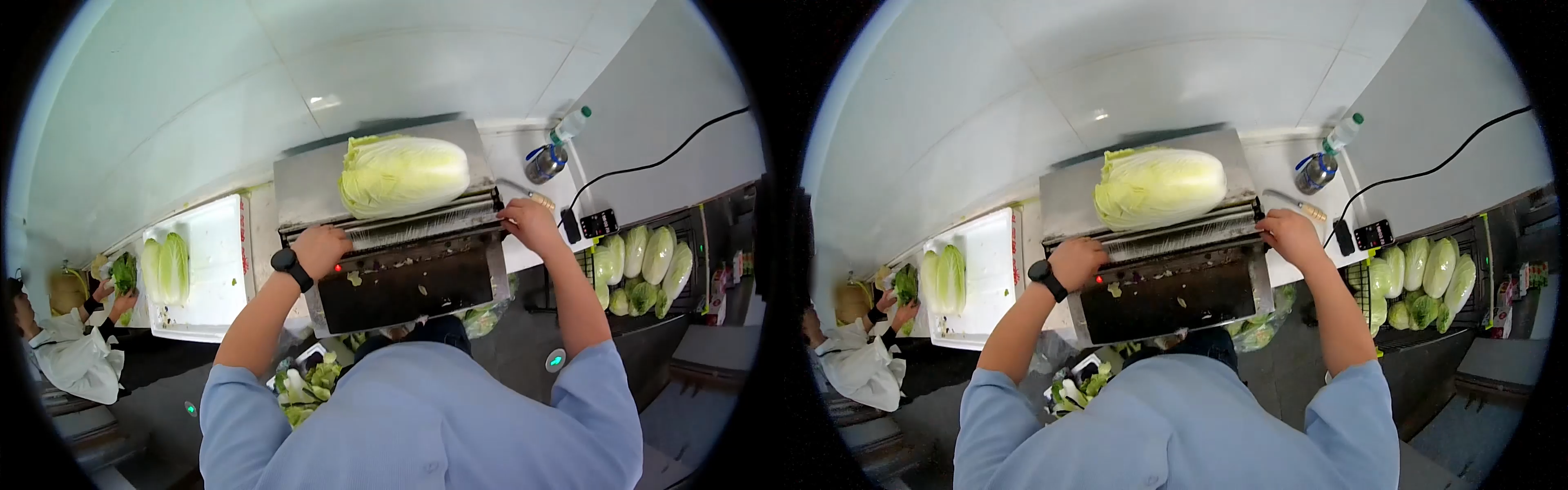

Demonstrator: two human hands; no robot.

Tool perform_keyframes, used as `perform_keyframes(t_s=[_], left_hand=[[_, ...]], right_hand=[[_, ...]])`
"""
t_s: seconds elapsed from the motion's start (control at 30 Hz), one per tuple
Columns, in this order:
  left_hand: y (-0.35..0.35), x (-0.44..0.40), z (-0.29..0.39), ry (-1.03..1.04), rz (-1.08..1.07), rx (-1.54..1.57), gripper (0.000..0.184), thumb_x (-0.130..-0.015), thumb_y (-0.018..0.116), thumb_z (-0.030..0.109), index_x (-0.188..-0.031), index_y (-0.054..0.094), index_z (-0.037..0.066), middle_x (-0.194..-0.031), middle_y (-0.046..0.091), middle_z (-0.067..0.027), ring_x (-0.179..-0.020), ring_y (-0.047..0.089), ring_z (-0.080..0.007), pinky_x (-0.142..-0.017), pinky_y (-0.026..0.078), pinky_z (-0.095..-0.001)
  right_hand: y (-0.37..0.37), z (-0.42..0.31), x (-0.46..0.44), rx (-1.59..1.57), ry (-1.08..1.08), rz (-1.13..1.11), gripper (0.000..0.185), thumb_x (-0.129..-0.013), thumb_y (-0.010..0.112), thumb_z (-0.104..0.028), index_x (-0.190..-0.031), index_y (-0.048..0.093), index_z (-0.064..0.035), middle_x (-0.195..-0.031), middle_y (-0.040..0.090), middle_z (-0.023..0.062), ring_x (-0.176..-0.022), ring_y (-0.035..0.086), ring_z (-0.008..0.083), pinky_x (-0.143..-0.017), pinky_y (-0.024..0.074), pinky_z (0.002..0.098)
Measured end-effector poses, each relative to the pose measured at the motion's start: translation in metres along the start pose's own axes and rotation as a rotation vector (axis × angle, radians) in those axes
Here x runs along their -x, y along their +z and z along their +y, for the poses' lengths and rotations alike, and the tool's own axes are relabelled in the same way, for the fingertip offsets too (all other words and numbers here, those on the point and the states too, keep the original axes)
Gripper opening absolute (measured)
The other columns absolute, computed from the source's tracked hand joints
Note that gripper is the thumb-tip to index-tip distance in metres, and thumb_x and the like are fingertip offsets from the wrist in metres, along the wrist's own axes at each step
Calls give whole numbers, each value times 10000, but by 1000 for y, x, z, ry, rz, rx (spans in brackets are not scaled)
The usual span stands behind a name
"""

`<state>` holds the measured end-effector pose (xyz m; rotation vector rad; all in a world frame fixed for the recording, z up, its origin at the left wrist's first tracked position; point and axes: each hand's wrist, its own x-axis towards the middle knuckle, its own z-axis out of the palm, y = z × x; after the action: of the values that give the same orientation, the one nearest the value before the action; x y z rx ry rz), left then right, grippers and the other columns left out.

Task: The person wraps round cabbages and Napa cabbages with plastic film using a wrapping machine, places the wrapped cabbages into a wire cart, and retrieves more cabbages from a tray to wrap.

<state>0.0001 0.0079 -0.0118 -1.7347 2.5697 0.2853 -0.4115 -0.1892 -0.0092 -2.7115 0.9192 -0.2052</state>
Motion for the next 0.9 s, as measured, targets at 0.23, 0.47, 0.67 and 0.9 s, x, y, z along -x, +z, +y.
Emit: perform_keyframes(t_s=[0.23, 0.47, 0.67, 0.9], left_hand=[[0, -3, -4, -168, 31, 182, 63, -857, 618, 133, -877, 630, 75, -904, 633, -97, -907, 625, -320, -776, 519, -421], [4, 6, -4, -323, 284, 538, 94, -863, 606, 13, -947, 567, 31, -920, 610, -111, -880, 614, -310, -802, 515, -377], [31, 10, -8, -492, 370, 965, 180, -864, 617, -27, -1030, 558, 9, -953, 630, -111, -884, 648, -237, -831, 524, -335], [23, -1, 7, -366, 544, 429, 167, -803, 731, 44, -960, 673, 41, -848, 621, -90, -767, 644, -275, -691, 531, -362]], right_hand=[[17, 7, -26, -101, 1, -111, 171, -815, 718, -172, -967, 731, -95, -853, 623, 87, -839, 632, 304, -740, 515, 428], [24, 13, -31, -295, 4, 40, 54, -841, 681, -72, -886, 671, -43, -860, 602, 92, -784, 619, 298, -696, 506, 385], [47, 14, -23, -657, 103, 256, 137, -881, 606, 28, -1010, 609, -19, -901, 636, 86, -751, 621, 210, -687, 506, 319], [42, 3, -29, -531, 54, 289, 215, -827, 678, 15, -1039, 662, -22, -840, 647, 91, -731, 645, 229, -657, 508, 340]])
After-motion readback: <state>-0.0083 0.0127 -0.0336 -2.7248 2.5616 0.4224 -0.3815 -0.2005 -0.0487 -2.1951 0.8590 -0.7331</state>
